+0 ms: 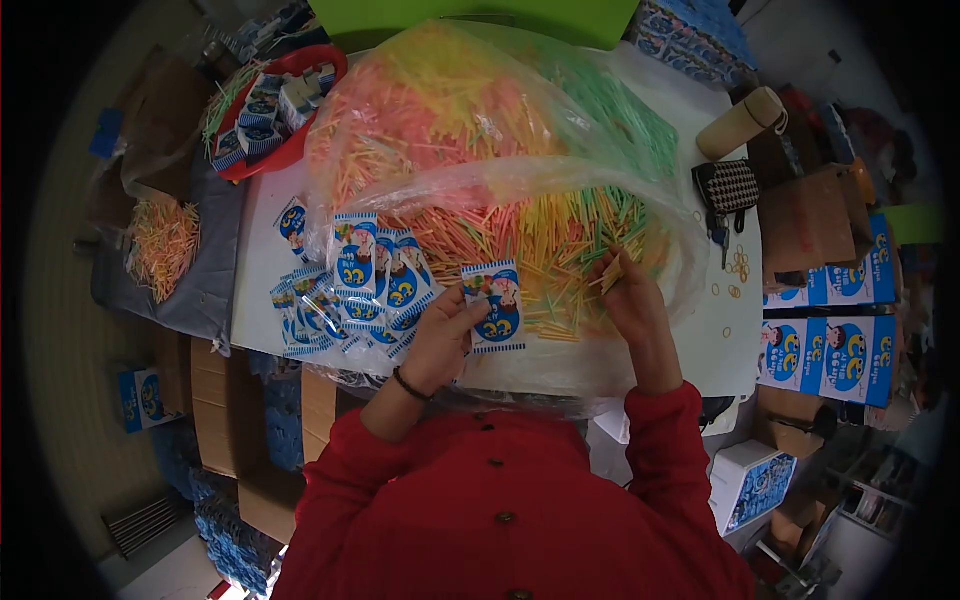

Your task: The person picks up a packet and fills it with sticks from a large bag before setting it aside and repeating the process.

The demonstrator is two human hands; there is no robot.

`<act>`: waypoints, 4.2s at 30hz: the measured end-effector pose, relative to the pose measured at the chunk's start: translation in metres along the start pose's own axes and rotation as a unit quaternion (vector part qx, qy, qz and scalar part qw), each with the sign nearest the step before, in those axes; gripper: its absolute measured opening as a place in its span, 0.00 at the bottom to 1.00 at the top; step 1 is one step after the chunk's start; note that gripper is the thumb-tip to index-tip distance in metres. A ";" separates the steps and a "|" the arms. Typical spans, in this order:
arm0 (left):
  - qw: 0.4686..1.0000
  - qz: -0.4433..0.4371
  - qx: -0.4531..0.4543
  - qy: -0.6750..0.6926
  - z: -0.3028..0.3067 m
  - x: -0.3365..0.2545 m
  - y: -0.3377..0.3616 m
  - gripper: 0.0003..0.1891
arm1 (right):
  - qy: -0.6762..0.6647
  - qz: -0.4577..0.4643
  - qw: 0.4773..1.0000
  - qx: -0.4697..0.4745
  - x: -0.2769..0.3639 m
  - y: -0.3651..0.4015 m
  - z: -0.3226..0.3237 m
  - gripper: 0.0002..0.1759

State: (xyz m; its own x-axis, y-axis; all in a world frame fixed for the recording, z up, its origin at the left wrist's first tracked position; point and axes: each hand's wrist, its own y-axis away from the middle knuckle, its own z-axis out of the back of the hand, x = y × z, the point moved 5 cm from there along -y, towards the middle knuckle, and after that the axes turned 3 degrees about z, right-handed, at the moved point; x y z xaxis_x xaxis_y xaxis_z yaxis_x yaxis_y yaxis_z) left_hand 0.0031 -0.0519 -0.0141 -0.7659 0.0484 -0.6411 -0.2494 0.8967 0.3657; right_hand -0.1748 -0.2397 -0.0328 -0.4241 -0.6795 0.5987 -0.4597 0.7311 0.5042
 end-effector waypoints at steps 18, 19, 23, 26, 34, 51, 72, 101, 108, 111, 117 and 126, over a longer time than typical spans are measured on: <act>0.982 -0.050 0.029 -0.182 0.005 0.019 -0.007 0.10 | 0.170 0.247 0.929 0.217 -0.010 0.062 -0.071 0.08; 0.982 -0.054 0.027 -0.180 0.003 0.019 -0.007 0.10 | 0.165 0.261 0.915 0.262 -0.011 0.068 -0.081 0.08; 0.975 -0.061 0.037 -0.212 0.000 0.020 -0.007 0.10 | 0.240 0.311 0.864 0.315 -0.016 0.076 -0.101 0.07; 0.958 -0.089 0.051 -0.268 -0.002 0.017 -0.006 0.10 | 0.264 0.292 0.848 0.356 -0.021 0.076 -0.106 0.07; 0.966 -0.027 0.077 -0.244 -0.005 0.015 -0.002 0.11 | 0.420 0.250 0.789 0.374 -0.030 0.073 -0.095 0.09; 0.968 -0.121 0.149 -0.162 -0.035 0.002 -0.018 0.21 | 0.622 0.455 0.601 0.211 0.008 0.078 -0.092 0.20; 0.504 -0.404 -0.298 -0.703 0.033 -0.168 0.029 0.28 | 0.415 0.320 0.849 0.068 0.028 0.053 -0.006 0.07; 0.420 -0.409 -0.139 -0.798 -0.035 -0.060 0.021 0.19 | 0.646 0.432 0.622 0.096 0.020 0.040 -0.055 0.09; 0.709 -0.364 -0.086 -0.597 -0.042 -0.072 0.030 0.10 | 0.725 0.483 0.491 -0.018 0.023 -0.032 -0.111 0.10; 0.783 -0.293 -0.051 -0.546 -0.028 -0.050 0.032 0.04 | 0.817 0.365 0.444 0.044 0.005 -0.085 -0.108 0.14; 0.965 -0.058 0.037 -0.255 -0.014 -0.010 0.026 0.09 | 0.727 0.481 0.480 0.098 0.023 -0.103 -0.107 0.17; 0.937 -0.163 0.135 -0.279 -0.039 -0.003 -0.015 0.26 | 0.427 0.203 0.866 0.159 0.004 0.003 -0.047 0.14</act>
State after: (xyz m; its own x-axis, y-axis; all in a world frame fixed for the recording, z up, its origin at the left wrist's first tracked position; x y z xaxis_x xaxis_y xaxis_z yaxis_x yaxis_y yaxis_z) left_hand -0.0138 -0.0830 0.0087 -0.2282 -0.0933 -0.9691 -0.1990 0.9789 -0.0474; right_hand -0.1411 -0.2371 0.0005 0.0690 0.0227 0.9974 -0.6580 0.7525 0.0284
